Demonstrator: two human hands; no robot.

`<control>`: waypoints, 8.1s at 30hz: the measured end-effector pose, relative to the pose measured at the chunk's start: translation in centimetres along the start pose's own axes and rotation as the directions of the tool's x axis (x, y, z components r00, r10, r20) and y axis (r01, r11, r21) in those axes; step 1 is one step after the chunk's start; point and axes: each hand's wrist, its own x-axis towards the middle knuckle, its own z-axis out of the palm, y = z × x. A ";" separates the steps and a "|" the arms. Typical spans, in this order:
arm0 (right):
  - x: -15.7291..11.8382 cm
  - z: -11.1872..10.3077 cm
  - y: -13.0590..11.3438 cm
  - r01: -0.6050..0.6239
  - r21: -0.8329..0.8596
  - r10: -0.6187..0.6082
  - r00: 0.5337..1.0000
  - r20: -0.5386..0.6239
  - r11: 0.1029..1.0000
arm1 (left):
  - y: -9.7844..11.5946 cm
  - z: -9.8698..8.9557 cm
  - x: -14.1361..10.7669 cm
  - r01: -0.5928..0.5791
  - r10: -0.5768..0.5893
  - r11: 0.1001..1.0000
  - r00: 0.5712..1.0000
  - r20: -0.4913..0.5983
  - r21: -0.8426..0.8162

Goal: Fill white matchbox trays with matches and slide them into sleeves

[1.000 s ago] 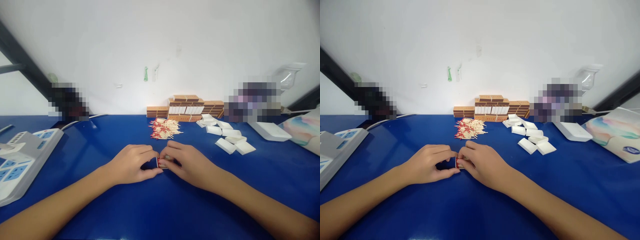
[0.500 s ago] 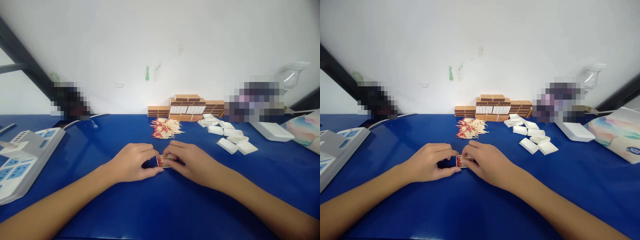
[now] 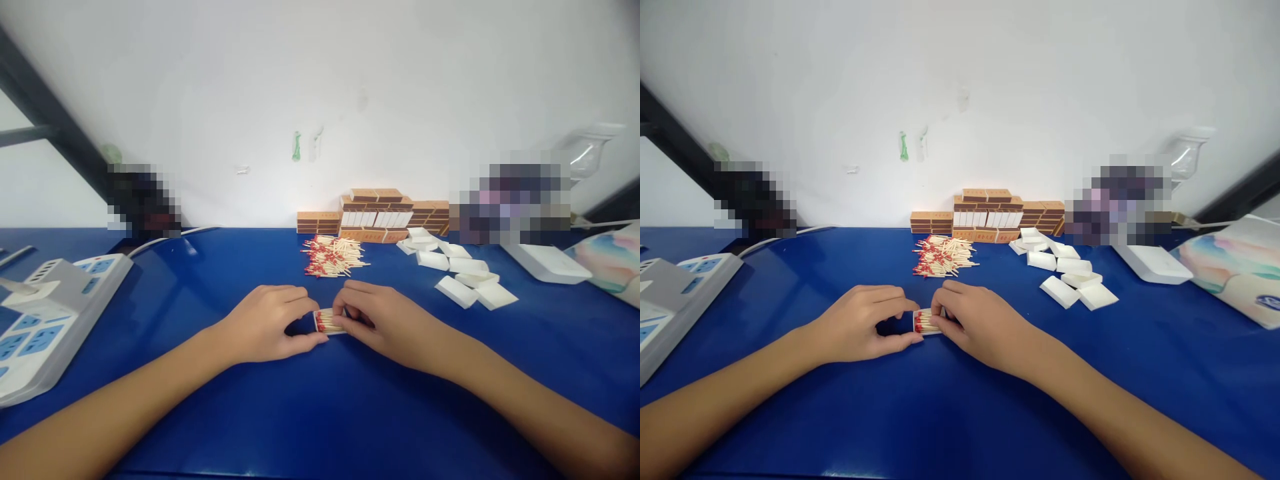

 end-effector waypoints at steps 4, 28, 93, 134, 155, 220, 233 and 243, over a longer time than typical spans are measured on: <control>0.2 0.1 0.0 0.016 -0.023 -0.017 0.999 -0.041 1.000 | 0.0 0.0 0.0 0.001 -0.001 1.000 1.000 -0.003 -0.008; -0.1 -2.4 4.1 -0.217 -0.171 0.219 0.976 -0.003 0.961 | -0.2 -0.2 -0.1 0.069 -0.070 0.998 0.993 0.093 0.013; 1.1 -2.4 7.5 -0.277 -0.156 0.223 0.929 -0.296 0.948 | 0.0 -0.3 -0.1 0.039 -0.040 0.998 0.999 0.032 0.044; -0.9 -5.7 9.0 -0.296 -0.237 0.309 0.951 0.016 0.925 | -0.2 -0.1 -0.3 0.042 -0.045 0.999 0.997 0.069 0.033; -0.2 -4.2 7.4 -0.300 -0.143 0.311 0.949 0.061 0.943 | -0.1 -0.2 -0.2 0.034 -0.037 0.999 0.997 0.073 0.042; -0.6 -3.7 8.2 -0.375 -0.258 0.365 0.927 -0.089 0.890 | -0.1 -0.1 -0.2 0.025 -0.028 0.998 0.998 0.063 0.059; -0.6 -3.7 6.4 -0.251 -0.183 0.242 0.968 -0.072 0.950 | 0.0 -0.2 -0.1 0.033 -0.037 0.998 0.997 0.068 0.060; -0.1 -0.6 -0.9 -0.017 -0.095 0.016 1.000 -0.010 0.995 | 0.1 -0.1 -0.1 0.025 -0.028 0.998 0.998 0.056 0.049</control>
